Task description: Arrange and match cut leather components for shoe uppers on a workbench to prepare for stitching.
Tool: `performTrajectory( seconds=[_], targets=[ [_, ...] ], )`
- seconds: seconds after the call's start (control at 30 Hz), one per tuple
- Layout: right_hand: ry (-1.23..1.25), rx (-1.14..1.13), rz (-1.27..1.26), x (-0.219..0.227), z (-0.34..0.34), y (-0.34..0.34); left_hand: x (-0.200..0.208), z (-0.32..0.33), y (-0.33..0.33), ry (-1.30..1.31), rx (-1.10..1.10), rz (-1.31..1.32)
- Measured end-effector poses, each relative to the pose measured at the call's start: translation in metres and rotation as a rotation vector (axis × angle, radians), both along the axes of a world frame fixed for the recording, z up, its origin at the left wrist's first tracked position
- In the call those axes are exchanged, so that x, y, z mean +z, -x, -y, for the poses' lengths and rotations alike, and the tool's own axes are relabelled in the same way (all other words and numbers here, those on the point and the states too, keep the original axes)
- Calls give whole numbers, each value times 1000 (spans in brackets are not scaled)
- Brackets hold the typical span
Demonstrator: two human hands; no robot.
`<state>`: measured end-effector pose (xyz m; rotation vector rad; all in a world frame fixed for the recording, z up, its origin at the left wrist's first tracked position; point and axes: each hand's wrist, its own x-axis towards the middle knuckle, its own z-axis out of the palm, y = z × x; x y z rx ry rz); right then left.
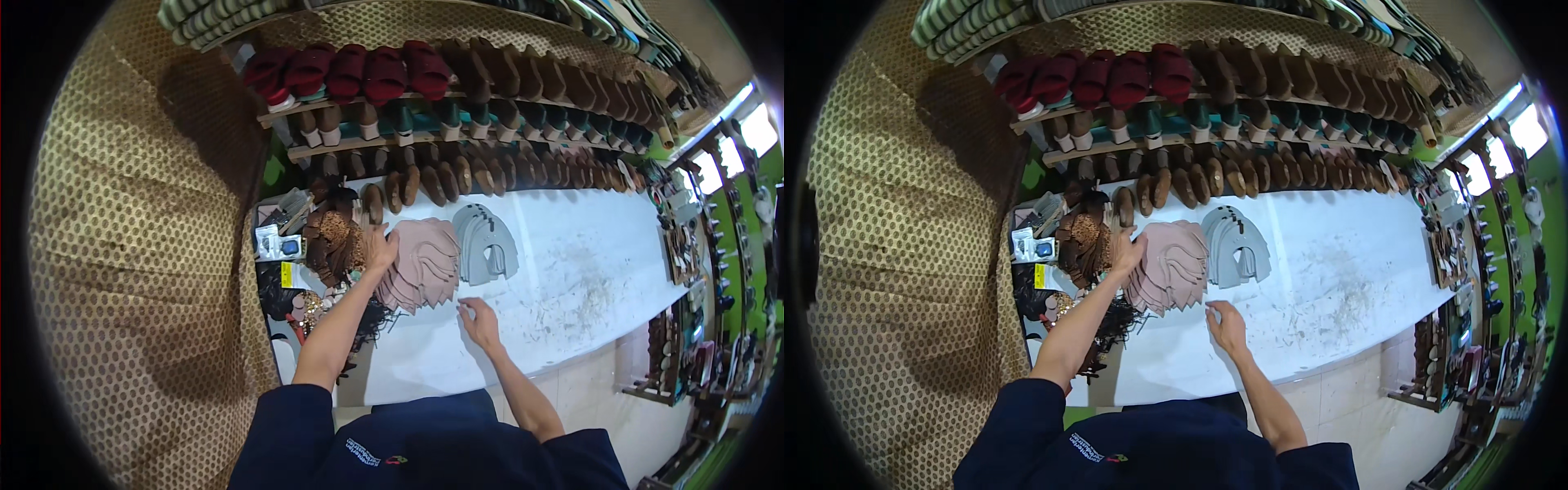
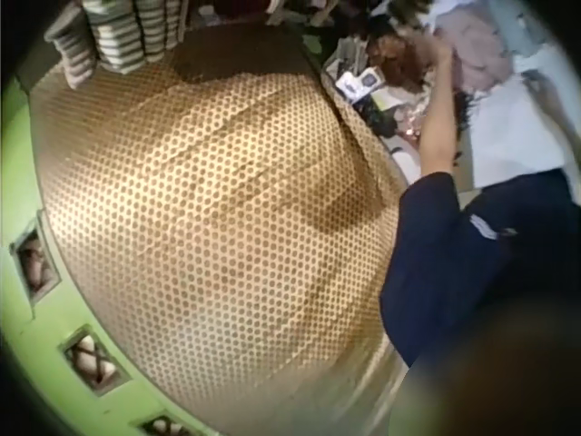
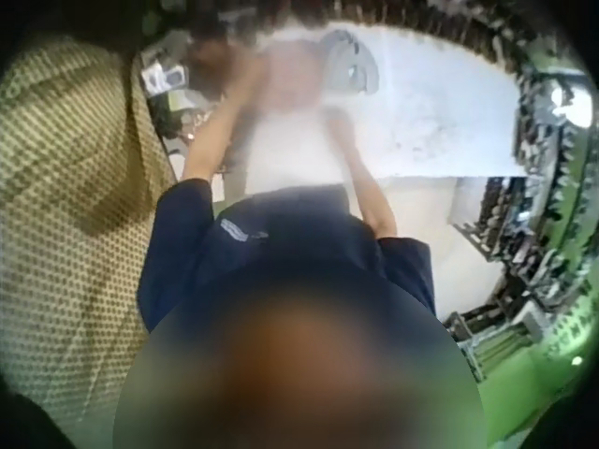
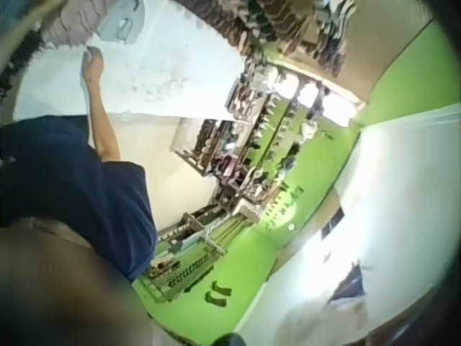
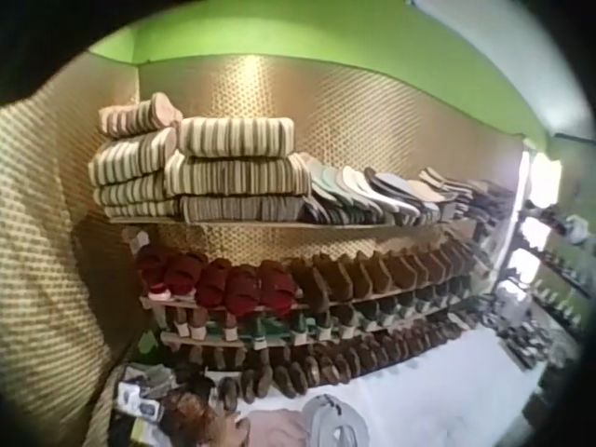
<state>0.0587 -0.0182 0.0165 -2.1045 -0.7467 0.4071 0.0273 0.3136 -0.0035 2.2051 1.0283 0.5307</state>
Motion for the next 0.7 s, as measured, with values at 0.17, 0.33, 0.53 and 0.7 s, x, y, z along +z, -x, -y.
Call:
performTrajectory(
  seconds=[0.17,0.33,0.53,0.7],
  targets=[
    [47,-45,-61,-5,34,11,0,-3,-35,-62,-47,-186],
    [30,-38,47,1,21,-11,0,-1,-43,-23,-34,-144],
    [106,-52,-232,4,-15,-35,6,-17,-34,220,-99,-234],
    [12,-312,-476,-51,-35,-35,30,-20,-51,414,-221,-352]
  ],
)
